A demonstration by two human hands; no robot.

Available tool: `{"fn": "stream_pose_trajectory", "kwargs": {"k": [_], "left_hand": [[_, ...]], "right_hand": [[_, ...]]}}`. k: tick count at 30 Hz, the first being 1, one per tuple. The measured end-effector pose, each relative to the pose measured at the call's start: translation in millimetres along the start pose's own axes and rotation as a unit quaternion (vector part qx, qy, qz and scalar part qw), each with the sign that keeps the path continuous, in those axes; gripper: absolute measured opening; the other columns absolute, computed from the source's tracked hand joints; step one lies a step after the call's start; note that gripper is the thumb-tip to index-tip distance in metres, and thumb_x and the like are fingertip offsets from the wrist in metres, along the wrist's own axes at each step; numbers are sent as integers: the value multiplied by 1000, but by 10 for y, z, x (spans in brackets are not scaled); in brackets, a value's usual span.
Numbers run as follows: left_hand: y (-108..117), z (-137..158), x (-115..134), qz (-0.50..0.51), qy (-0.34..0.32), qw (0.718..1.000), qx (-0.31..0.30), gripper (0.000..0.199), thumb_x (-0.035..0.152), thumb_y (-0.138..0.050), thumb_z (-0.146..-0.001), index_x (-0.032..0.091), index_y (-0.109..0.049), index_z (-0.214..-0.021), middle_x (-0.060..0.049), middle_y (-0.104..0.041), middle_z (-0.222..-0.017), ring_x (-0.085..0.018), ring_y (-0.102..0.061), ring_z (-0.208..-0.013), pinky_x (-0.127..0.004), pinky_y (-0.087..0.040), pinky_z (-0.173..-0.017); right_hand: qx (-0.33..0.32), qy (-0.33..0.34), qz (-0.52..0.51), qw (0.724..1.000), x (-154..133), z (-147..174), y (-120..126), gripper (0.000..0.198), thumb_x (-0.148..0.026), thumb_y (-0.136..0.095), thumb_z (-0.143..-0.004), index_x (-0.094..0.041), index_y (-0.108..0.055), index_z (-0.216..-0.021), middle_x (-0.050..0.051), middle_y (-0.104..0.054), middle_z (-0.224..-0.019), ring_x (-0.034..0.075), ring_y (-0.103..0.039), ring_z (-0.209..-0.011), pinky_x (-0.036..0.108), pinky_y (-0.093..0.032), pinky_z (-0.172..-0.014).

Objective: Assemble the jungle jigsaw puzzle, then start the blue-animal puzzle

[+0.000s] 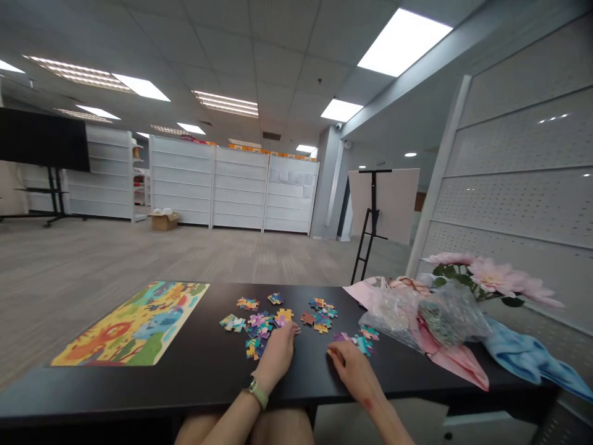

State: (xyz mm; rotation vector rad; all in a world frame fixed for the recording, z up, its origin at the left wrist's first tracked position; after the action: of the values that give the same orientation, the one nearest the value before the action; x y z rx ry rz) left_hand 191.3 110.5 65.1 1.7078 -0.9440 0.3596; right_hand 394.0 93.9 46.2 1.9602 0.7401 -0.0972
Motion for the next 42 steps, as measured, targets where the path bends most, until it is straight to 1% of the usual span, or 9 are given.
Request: {"fn": "stream_pose_trajectory", "kwargs": {"k": [8,16,21,25,29,32,35,39,42], "left_hand": [[390,-137,-484,-35,81,994,66,32,11,-39,-97,16,-63,-118,-10,-76,-92,-22,-72,-89,-26,-47,-75],[1186,391,-835,-71,72,984,146,34,34,-31,-102,27,-62,-115,-5,-76,-103,-24,-72,-95,-30,-50,-81],[1335,657,-1309,-50,48,981,179,30,37,-36,-97,29,-65,-103,-2,-78,-94,-24,-75,-87,-29,-56,-76],[1092,668,-1365,-47,-16,993,104,28,33,-45,-92,32,-69,-105,-2,-78,-107,-24,-73,-100,-30,-57,-89],[906,645,-1362,-106,-47,993,6,36,21,-56,-80,34,-72,-109,-4,-74,-118,-26,-68,-113,-33,-53,-100],[838,575,-1347,-165,-29,986,-4,42,16,-58,-75,35,-73,-110,-6,-74,-115,-29,-64,-116,-39,-54,-97],[504,454,-1201,-194,-16,981,-20,47,16,-61,-74,40,-72,-113,-3,-73,-119,-31,-60,-121,-42,-53,-93],[-95,319,-877,-168,-35,984,-49,50,37,-71,-80,46,-62,-128,0,-62,-141,-35,-52,-132,-54,-37,-109],[-199,315,-751,-171,-21,984,-54,47,48,-70,-82,44,-63,-128,-1,-58,-145,-37,-50,-133,-58,-33,-111]], "right_hand": [[-5,16,-7,1000,-47,-16,11,23,-24,-47,-94,-24,-70,-95,7,-73,-96,24,-66,-93,39,-52,-88],[1,18,0,1000,-78,5,46,23,-22,-49,-93,-25,-71,-96,7,-73,-98,26,-67,-95,41,-52,-89],[-5,36,-29,999,-353,-293,-112,28,-19,-46,-94,-24,-70,-109,9,-70,-115,26,-63,-110,43,-47,-102],[-92,11,-37,995,-531,-930,-554,40,-7,-39,-92,-20,-70,-114,9,-69,-122,23,-59,-120,37,-42,-107],[-179,-48,-29,982,-450,-1539,-965,20,-15,-62,-88,-18,-72,-105,8,-71,-113,25,-64,-112,39,-48,-100],[-294,-95,-30,950,-375,-1709,-1306,20,-28,-70,-90,-15,-68,-105,5,-70,-105,20,-68,-93,39,-57,-84],[-376,-128,-39,917,-405,-1705,-1520,24,-33,-63,-96,-14,-64,-110,4,-69,-102,16,-68,-82,33,-59,-72],[-353,-124,-57,926,-509,-1742,-1365,12,-24,-66,-93,-14,-66,-98,0,-69,-86,12,-66,-70,26,-56,-63],[-248,-101,-51,962,-518,-1724,-892,5,-14,-60,-90,-16,-65,-93,-1,-68,-80,13,-65,-69,24,-49,-64]]}}
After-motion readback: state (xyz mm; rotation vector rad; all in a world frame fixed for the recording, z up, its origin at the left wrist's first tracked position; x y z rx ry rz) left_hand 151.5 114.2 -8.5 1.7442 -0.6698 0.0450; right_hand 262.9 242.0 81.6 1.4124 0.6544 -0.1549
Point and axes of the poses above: each hand's wrist, its own z-axis away from the middle knuckle, its own y-axis out of the back of the hand, x = y × z, the point moved 9 cm from there along -z, towards the middle knuckle
